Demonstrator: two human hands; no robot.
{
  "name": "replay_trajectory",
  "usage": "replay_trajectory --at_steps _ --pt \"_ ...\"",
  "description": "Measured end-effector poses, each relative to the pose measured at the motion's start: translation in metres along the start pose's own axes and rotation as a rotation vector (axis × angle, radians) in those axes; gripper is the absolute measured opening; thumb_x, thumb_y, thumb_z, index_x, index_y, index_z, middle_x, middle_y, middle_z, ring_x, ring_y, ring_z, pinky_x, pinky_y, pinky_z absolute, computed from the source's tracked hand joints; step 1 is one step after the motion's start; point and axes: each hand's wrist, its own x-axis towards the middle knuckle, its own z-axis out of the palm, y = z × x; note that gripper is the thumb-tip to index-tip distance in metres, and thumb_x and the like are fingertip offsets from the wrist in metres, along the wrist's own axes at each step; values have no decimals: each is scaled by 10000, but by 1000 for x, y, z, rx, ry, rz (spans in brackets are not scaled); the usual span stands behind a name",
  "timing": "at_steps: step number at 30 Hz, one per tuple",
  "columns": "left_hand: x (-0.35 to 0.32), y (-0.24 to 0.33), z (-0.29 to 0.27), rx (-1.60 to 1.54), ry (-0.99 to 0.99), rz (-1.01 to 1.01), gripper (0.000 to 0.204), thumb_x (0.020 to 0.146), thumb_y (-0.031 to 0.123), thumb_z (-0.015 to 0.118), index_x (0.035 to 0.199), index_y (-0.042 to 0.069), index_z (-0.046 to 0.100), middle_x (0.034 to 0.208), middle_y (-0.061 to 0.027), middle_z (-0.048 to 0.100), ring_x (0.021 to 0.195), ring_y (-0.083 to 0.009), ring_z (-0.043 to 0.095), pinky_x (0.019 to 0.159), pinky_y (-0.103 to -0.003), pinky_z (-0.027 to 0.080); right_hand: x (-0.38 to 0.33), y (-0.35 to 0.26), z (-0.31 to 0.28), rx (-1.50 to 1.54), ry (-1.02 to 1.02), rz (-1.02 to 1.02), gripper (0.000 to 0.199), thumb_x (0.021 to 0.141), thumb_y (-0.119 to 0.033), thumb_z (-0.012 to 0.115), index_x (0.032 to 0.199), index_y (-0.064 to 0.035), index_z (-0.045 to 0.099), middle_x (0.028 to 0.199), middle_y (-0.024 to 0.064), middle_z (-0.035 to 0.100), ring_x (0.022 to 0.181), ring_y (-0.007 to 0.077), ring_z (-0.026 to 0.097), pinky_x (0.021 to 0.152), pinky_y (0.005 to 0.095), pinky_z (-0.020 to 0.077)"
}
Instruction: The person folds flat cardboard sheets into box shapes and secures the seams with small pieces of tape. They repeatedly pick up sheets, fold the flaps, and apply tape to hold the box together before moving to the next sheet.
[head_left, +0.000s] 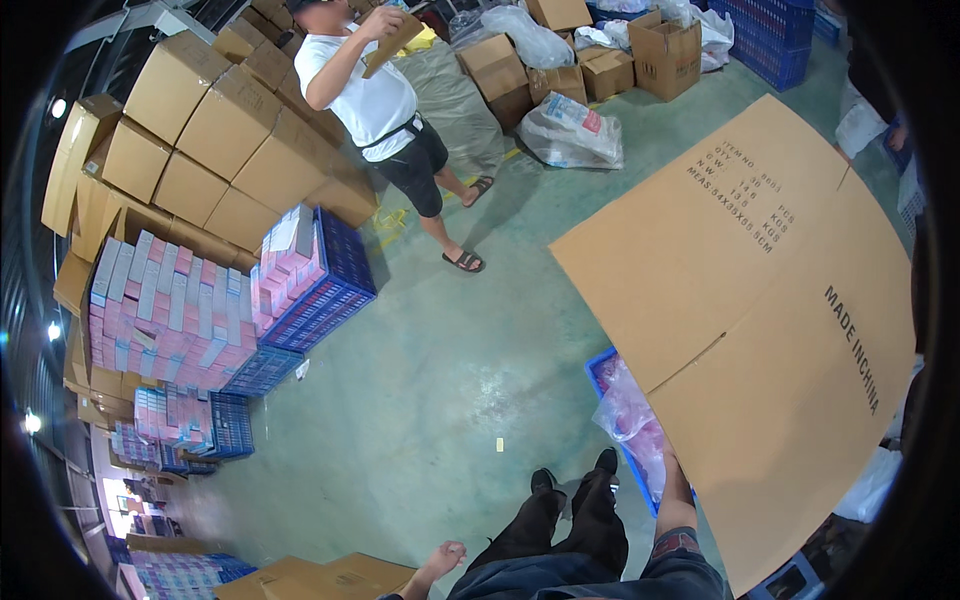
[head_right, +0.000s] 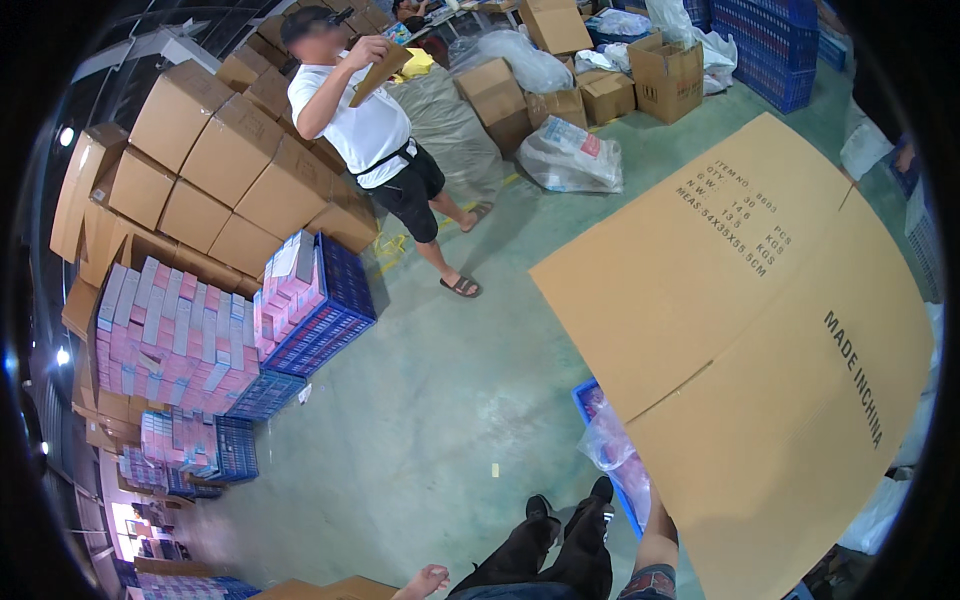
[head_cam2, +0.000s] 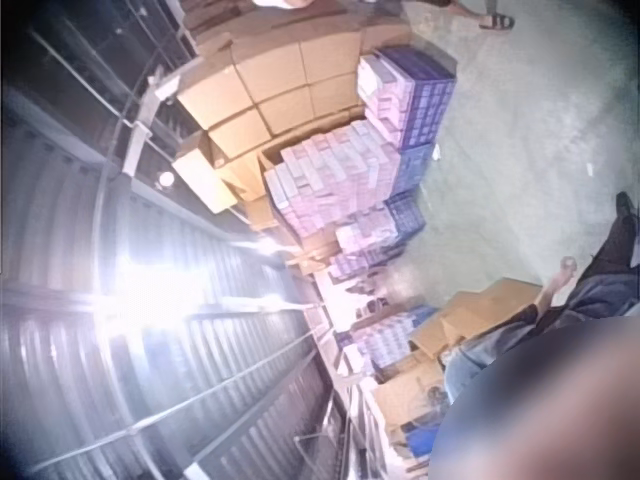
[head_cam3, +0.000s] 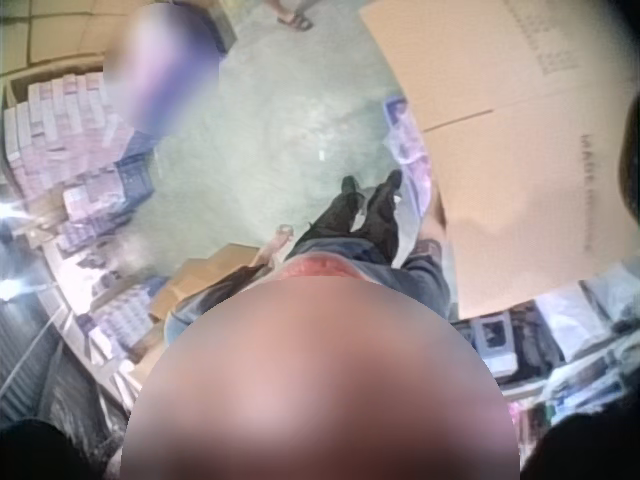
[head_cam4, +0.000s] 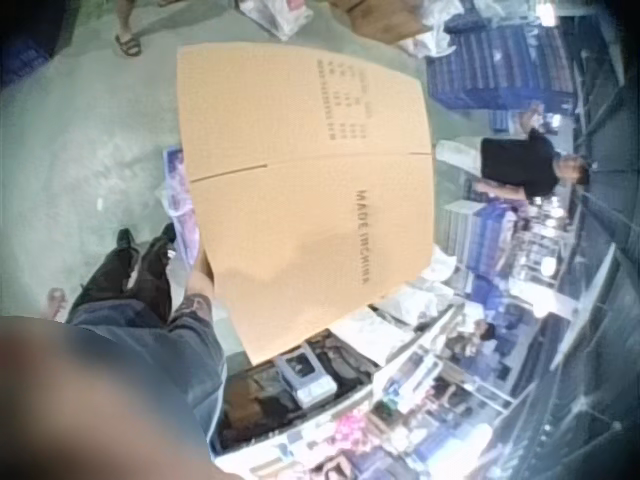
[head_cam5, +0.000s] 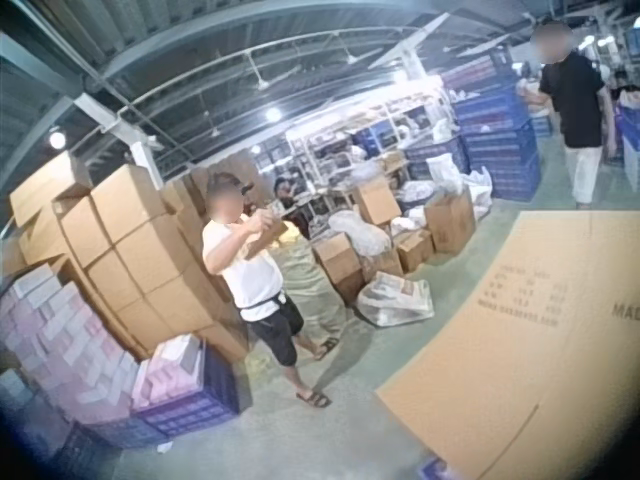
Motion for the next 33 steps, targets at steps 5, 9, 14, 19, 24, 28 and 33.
replay_trajectory --at_steps 5,9,14,19,24,28,33 --pt "-3 49 -11 708 79 477 378 952 310 615 1211 36 591 926 -104 708 811 -208 680 791 -356 545 -36 28 -32 8 179 -93 542 858 -408 655 1229 -14 618 1275 258 597 1215 431 544 1048 534 416" --pt "10 86 -5 -39 -113 442 296 966 158 607 1221 12 580 923 -70 698 829 -132 632 775 -290 509 -48 42 -58 -68 307 -127 535 858 -411 658 1219 -17 628 1260 253 608 1207 428 551 1043 533 420" --pt "24 85 9 44 -185 347 365 978 154 578 1303 -2 521 999 -89 698 890 -147 651 798 -285 502 -15 36 -73 -102 465 -187 526 857 -415 663 1206 -22 640 1242 247 621 1196 424 560 1036 530 426" --pt "34 16 -6 81 -220 237 338 985 175 592 1272 4 544 967 -96 703 881 -151 661 788 -292 510 37 39 -48 -222 518 -366 475 862 -380 667 1190 -36 657 1215 231 641 1165 416 581 1017 517 442" --pt "44 -57 -26 124 -134 -21 324 978 177 593 1241 -10 559 995 -135 700 924 -201 682 810 -323 546 70 68 -38 -59 171 -362 352 899 -291 652 1207 -123 676 1189 151 679 1075 355 641 927 462 501" --pt "42 -79 -34 88 -115 -90 341 996 230 567 1259 12 561 1035 -147 684 935 -217 677 825 -347 544 86 83 -32 118 89 -351 417 929 -429 625 1257 -175 672 1254 91 666 1134 304 625 973 445 479" --pt "38 -75 -33 57 -127 -89 385 1016 317 548 1270 28 553 1033 -145 685 933 -221 671 835 -353 534 96 85 -24 -1295 808 -473 427 1042 -359 419 1317 -72 574 1336 157 589 1173 286 604 979 466 499"
